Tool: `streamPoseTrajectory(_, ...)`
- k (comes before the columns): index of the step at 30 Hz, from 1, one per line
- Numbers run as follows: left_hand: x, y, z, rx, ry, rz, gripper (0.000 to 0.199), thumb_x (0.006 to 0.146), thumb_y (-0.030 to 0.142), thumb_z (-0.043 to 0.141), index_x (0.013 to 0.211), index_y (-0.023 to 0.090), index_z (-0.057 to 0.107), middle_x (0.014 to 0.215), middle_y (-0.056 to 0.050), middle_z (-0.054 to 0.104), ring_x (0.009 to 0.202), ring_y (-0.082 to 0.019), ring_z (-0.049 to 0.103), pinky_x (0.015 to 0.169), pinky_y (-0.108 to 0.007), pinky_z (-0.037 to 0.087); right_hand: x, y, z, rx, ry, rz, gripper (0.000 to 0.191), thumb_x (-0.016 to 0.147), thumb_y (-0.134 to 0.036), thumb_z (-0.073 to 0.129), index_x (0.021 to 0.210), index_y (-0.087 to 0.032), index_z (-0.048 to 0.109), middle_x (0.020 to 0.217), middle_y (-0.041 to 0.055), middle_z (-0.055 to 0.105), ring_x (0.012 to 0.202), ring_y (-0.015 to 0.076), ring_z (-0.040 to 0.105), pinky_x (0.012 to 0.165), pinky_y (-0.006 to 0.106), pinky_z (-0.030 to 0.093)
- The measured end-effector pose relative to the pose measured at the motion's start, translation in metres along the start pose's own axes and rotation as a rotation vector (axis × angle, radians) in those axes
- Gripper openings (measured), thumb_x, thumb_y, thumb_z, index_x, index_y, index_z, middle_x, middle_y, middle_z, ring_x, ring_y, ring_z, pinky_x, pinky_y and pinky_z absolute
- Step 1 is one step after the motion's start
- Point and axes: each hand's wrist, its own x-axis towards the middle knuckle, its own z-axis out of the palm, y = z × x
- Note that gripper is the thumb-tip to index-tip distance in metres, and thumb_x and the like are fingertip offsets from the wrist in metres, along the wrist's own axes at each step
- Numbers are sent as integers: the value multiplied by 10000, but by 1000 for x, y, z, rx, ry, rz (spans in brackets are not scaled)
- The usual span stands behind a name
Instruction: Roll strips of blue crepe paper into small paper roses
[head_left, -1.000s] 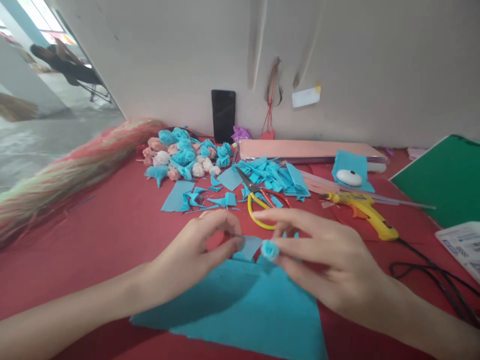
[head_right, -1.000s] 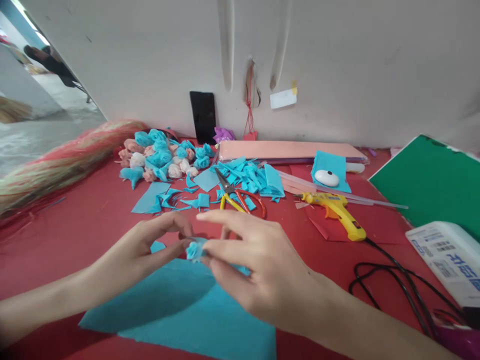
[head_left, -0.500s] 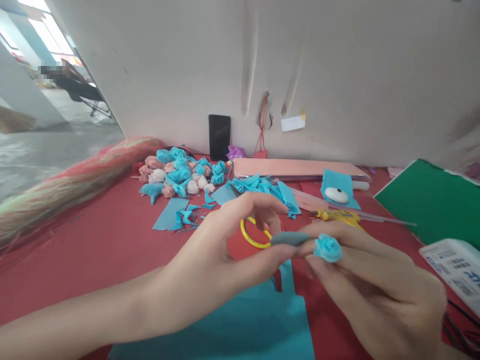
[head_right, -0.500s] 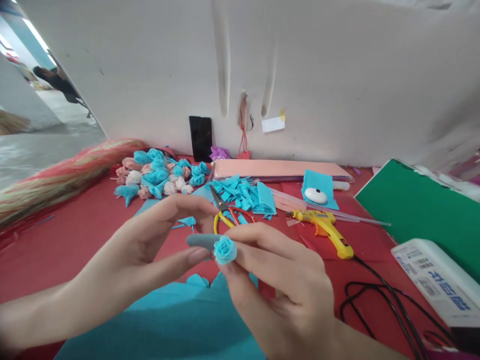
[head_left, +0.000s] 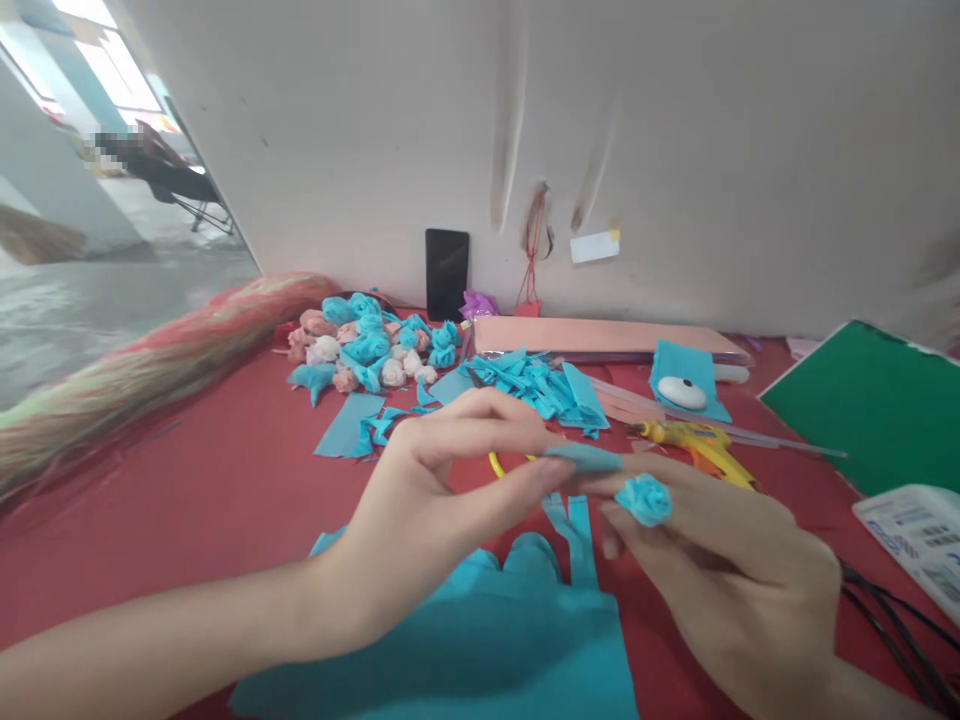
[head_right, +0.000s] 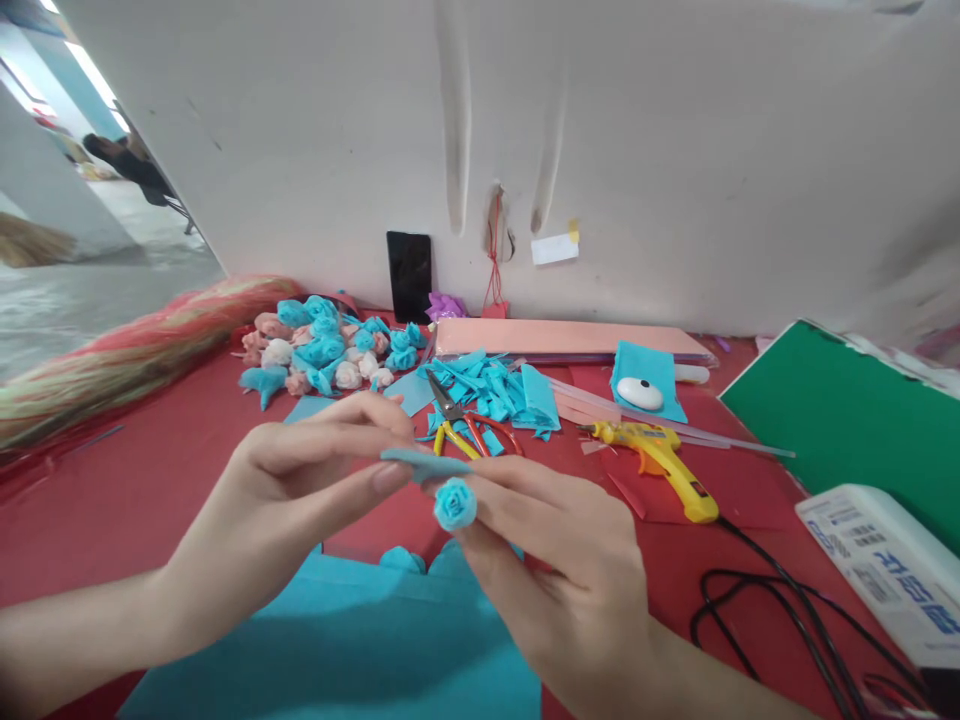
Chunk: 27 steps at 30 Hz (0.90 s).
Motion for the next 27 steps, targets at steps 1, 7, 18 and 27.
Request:
streamPoseTrajectory(1, -1, 1, 0, -18, -14, -2, 183, 782, 117, 713, 808, 275, 801, 764, 39, 661, 736, -68, 609, 666, -110, 510, 0, 0, 0, -5, -8, -18, 225, 785, -30, 598, 714, -233, 667, 689, -45, 710, 493, 76, 617, 473, 141, 537)
streamPoseTrajectory(7, -6, 4, 1, -24, -85, 6, 272, 808, 104, 689, 889, 342, 792, 784, 21, 630, 778, -110, 598, 784, -211, 536, 1, -2, 0, -24, -63, -93, 317, 745, 32, 545, 798, -260, 659, 660, -37, 704, 523, 116, 649, 488, 183, 546)
streamPoseTrajectory(18, -15, 4, 5, -22, -85, 40, 393, 775, 45, 661, 925, 389, 777, 732, 21, 574, 717, -108, 535, 697, -220, 509, -4, -1, -3, -105, -96, -125, 289, 773, 28, 551, 812, -246, 637, 611, -27, 670, 494, 145, 606, 460, 256, 506)
streamPoseTrajectory(27, -14, 2, 8, 0, -48, 48, 342, 757, 40, 688, 870, 347, 789, 726, 27, 585, 725, -106, 546, 676, -213, 492, -1, 0, 1, -106, -75, -147, 315, 757, 37, 540, 799, -252, 661, 585, -27, 662, 451, 144, 581, 422, 251, 483)
